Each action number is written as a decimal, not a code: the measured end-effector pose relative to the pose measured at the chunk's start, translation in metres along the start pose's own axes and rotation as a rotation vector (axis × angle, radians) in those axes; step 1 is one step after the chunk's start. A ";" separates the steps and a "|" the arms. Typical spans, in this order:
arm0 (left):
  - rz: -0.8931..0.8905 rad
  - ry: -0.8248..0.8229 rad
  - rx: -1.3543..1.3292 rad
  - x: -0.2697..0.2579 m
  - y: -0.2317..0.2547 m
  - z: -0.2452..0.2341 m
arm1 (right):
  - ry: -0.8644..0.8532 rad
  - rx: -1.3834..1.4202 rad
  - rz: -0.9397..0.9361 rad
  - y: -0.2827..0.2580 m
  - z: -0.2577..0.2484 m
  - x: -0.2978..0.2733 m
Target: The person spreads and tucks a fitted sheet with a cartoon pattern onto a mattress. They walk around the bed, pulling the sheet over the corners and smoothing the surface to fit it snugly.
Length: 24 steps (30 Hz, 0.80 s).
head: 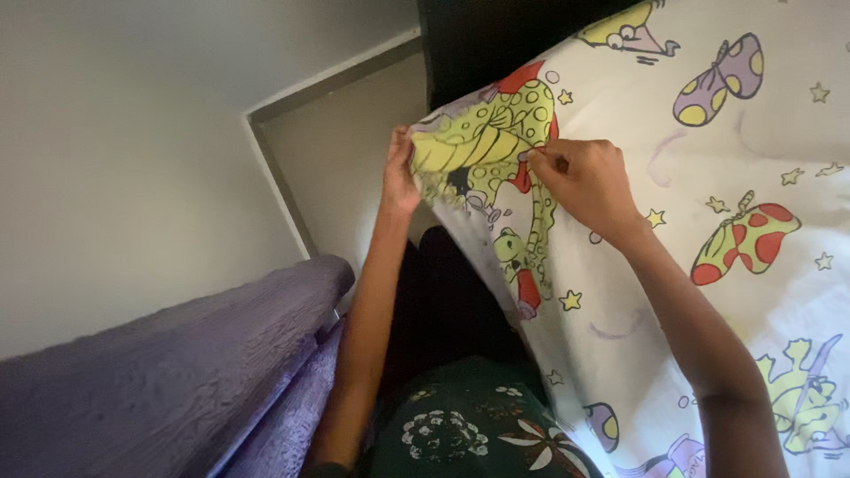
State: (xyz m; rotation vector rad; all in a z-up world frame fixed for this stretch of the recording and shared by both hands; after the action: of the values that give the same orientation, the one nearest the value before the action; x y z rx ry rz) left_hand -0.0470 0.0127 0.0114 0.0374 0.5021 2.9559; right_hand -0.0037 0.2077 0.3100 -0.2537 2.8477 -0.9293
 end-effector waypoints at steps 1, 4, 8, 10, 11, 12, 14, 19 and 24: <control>-0.028 0.048 0.125 -0.001 0.005 0.004 | 0.010 0.014 -0.012 0.000 0.000 0.000; -0.127 0.201 0.629 -0.009 0.041 0.014 | 0.029 0.031 -0.042 0.001 0.000 -0.002; -0.115 0.305 1.624 -0.011 0.095 0.024 | 0.040 0.027 -0.059 -0.002 -0.002 -0.001; -0.027 0.269 1.753 -0.014 0.098 0.028 | 0.032 0.037 -0.042 -0.006 -0.001 -0.002; 0.005 0.238 1.641 -0.018 0.090 0.029 | 0.021 0.037 -0.023 -0.007 -0.002 -0.001; 0.036 0.208 1.529 -0.024 0.079 0.030 | 0.010 0.037 -0.003 -0.008 -0.003 -0.001; 0.106 0.136 1.303 -0.025 0.047 0.034 | 0.016 0.013 -0.041 -0.015 -0.004 0.000; -0.078 -0.036 0.369 -0.001 -0.090 0.061 | 0.022 0.048 -0.006 -0.016 0.000 -0.003; -0.386 0.152 0.192 0.038 -0.144 0.059 | -0.022 0.002 0.006 -0.009 0.002 -0.001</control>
State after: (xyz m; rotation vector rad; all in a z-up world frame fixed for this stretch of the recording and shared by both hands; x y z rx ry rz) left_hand -0.0622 0.1723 0.0194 -0.2376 0.7216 2.5374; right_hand -0.0016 0.2000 0.3137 -0.2536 2.8259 -0.9227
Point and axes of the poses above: each hand's wrist, its own x-axis towards the middle knuckle, its own z-axis out of the palm, y = z × x, the point moved 4 cm from there along x, towards the middle knuckle, and after that the axes turned 9 degrees about x, right-handed, at the moved point
